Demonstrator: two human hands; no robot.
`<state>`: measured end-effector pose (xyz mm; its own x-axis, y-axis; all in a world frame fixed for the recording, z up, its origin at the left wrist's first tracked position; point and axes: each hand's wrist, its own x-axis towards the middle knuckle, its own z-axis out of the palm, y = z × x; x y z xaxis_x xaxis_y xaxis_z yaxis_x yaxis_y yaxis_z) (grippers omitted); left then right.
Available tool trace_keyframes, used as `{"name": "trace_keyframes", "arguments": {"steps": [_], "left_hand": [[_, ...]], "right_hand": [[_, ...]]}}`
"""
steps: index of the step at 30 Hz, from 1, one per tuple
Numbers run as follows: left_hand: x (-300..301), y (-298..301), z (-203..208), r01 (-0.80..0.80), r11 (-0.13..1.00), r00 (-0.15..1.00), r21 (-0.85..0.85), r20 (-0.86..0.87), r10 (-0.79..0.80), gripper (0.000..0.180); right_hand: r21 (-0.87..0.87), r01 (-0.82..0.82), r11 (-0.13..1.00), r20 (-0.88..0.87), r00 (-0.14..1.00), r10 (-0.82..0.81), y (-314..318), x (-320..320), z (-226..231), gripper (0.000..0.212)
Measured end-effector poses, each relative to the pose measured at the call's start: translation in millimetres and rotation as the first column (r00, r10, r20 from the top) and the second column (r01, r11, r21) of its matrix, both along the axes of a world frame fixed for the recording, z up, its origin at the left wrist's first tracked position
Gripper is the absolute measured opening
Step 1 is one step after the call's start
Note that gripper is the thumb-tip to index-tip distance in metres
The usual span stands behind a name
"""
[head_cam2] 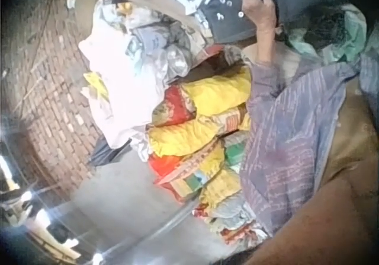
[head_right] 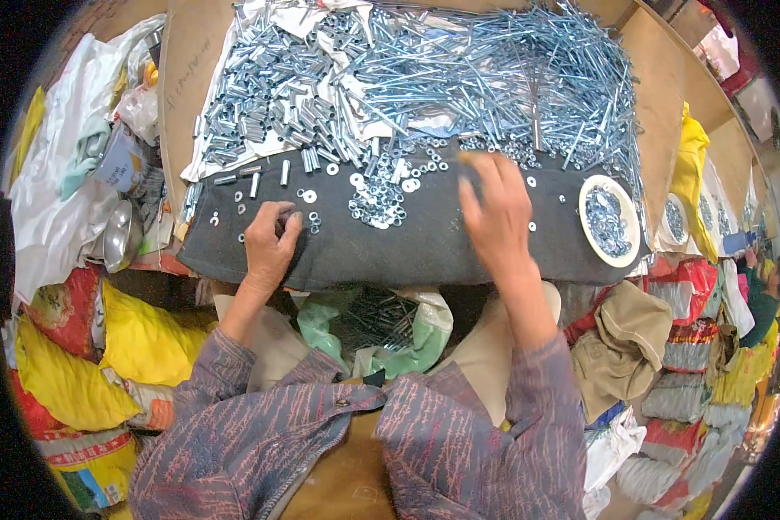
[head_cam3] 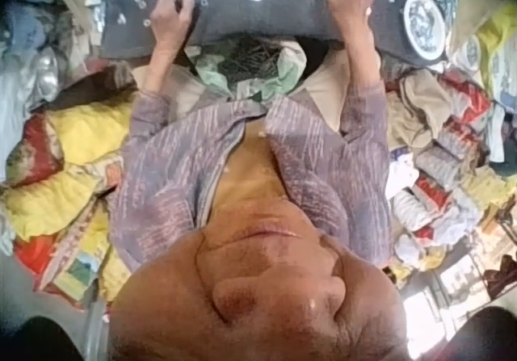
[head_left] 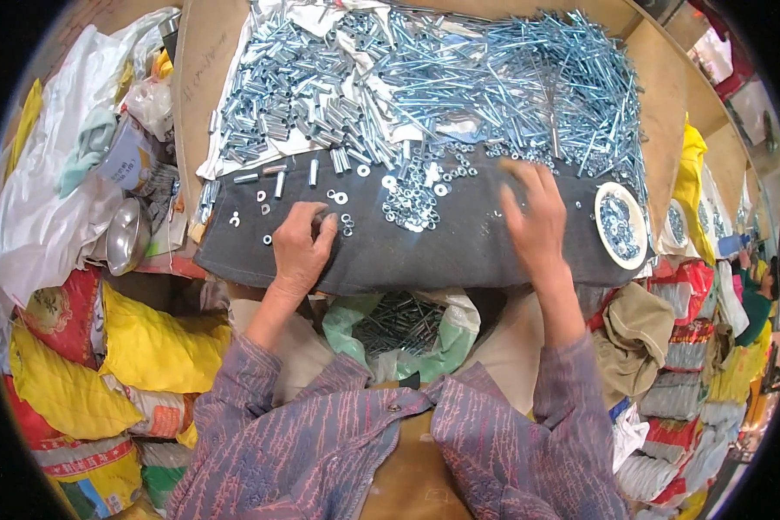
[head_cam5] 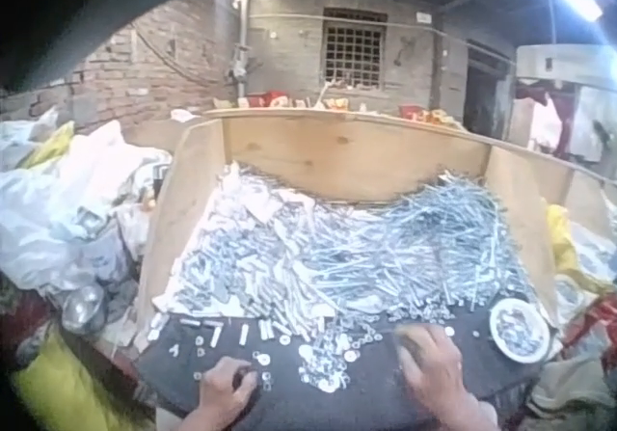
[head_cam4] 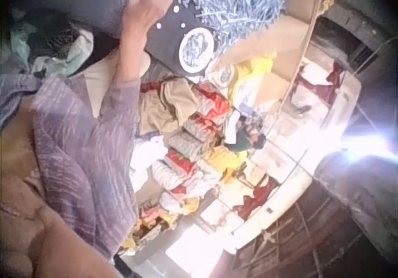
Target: The person assembles fasteners by picking up metal bolts, sliding washers and sleeves onto them, and threading nuts onto the bolts by hand.
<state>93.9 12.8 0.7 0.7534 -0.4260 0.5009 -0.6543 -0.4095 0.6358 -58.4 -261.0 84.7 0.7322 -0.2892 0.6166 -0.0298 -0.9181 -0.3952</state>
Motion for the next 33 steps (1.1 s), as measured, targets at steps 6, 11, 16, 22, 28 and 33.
{"name": "trace_keyframes", "arguments": {"steps": [6, 11, 16, 22, 28, 33], "left_hand": [[2.2, -5.9, 2.2, 0.033, 0.998, 0.998, -0.059, -0.052, -0.036, 0.015], [6.7, -0.5, -0.1, 0.027, 0.996, 0.996, -0.084, -0.08, -0.034, 0.015], [8.9, -1.8, 2.1, 0.031, 0.996, 0.995, -0.085, -0.096, -0.039, 0.015], [9.9, -1.0, -0.1, 0.022, 0.995, 0.995, -0.102, -0.098, -0.032, 0.014], [8.0, -0.4, 0.9, 0.021, 0.998, 0.995, -0.062, -0.091, -0.027, 0.013], [7.2, -11.0, 3.7, 0.039, 0.998, 0.996, -0.057, -0.082, -0.044, 0.012]], "right_hand": [[-0.396, -0.067, 0.916, -0.134, 0.991, 0.014, -59.7, 139.7, -21.9, 0.042], [-0.516, -0.137, 0.846, -0.448, 0.884, -0.13, -73.9, 198.9, -44.1, 0.07], [-0.534, -0.139, 0.834, -0.524, 0.829, -0.197, -73.8, 222.3, -41.8, 0.071], [-0.555, -0.182, 0.812, -0.367, 0.929, -0.042, -76.2, 212.0, -52.9, 0.042], [-0.597, -0.139, 0.79, -0.309, 0.949, -0.067, -80.3, 210.2, -57.5, 0.046], [-0.634, -0.114, 0.765, -0.328, 0.936, -0.132, -104.8, 204.6, -58.2, 0.046]]}}
